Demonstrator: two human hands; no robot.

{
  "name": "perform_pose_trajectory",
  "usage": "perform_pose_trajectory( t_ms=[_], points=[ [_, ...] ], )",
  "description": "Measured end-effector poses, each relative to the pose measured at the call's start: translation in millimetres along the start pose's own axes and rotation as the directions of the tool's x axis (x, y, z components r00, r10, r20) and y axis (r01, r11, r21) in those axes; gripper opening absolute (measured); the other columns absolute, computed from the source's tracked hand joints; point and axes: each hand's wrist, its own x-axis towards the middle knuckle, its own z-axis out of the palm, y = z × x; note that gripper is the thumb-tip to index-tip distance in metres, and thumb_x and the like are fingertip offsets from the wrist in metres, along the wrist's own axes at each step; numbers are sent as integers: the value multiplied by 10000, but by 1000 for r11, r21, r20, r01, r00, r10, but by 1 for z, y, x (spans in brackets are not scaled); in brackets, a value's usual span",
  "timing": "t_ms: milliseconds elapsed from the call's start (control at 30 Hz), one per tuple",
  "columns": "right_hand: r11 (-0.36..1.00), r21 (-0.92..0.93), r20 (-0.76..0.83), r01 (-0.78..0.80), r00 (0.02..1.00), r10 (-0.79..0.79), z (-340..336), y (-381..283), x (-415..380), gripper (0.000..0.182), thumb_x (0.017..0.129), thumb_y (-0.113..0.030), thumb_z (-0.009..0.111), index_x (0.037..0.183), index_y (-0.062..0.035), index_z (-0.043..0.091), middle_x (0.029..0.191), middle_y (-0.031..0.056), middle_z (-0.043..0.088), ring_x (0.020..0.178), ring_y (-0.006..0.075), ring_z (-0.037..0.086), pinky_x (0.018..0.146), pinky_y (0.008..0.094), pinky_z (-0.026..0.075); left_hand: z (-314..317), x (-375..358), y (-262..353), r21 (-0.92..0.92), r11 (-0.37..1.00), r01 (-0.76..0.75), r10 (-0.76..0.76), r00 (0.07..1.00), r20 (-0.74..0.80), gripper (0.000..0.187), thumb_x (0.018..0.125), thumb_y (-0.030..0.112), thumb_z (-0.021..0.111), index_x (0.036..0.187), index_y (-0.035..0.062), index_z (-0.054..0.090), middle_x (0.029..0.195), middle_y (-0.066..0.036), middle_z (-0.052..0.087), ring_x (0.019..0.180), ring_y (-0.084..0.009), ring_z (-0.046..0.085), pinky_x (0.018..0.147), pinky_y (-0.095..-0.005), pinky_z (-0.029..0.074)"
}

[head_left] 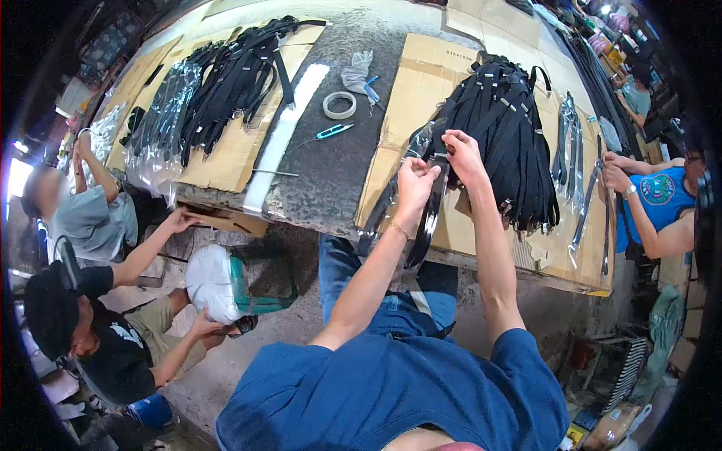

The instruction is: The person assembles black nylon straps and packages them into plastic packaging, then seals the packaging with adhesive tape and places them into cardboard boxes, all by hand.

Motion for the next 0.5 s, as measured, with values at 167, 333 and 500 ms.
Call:
perform_pose_trajectory(
  t_ms=[167, 333, 500],
  points=[
    [1000, -11, 88, 17, 996, -16, -13, 12, 13, 74, 873, -36, 581, 944, -48, 599, 819, 22, 626, 689, 86, 566, 598, 231, 454, 7, 28, 2, -56, 997, -50, 50, 999, -6, 265, 834, -17, 634, 957, 50, 410, 814, -124, 635, 680, -186, 657, 558, -282, 547],
    [995, 74, 58, 70, 996, -75, -13, 1, 16, 95, 860, -32, 613, 946, -60, 583, 798, -5, 606, 660, 72, 540, 602, 207, 446, 9, 18, 13, 8, 1000, 20, -20, 999, 26, 256, 837, -20, 625, 954, 45, 407, 823, -124, 637, 682, -192, 659, 557, -282, 548],
    [985, -71, 80, 157, 985, -151, -14, -3, 16, 54, 852, -39, 629, 905, -45, 621, 814, -1, 604, 699, 76, 545, 644, 215, 461, 2, 23, -7, 344, 935, -86, 108, 993, -45, 254, 822, 8, 655, 950, 26, 437, 787, -116, 648, 696, -170, 655, 566, -267, 514]
  ],
)
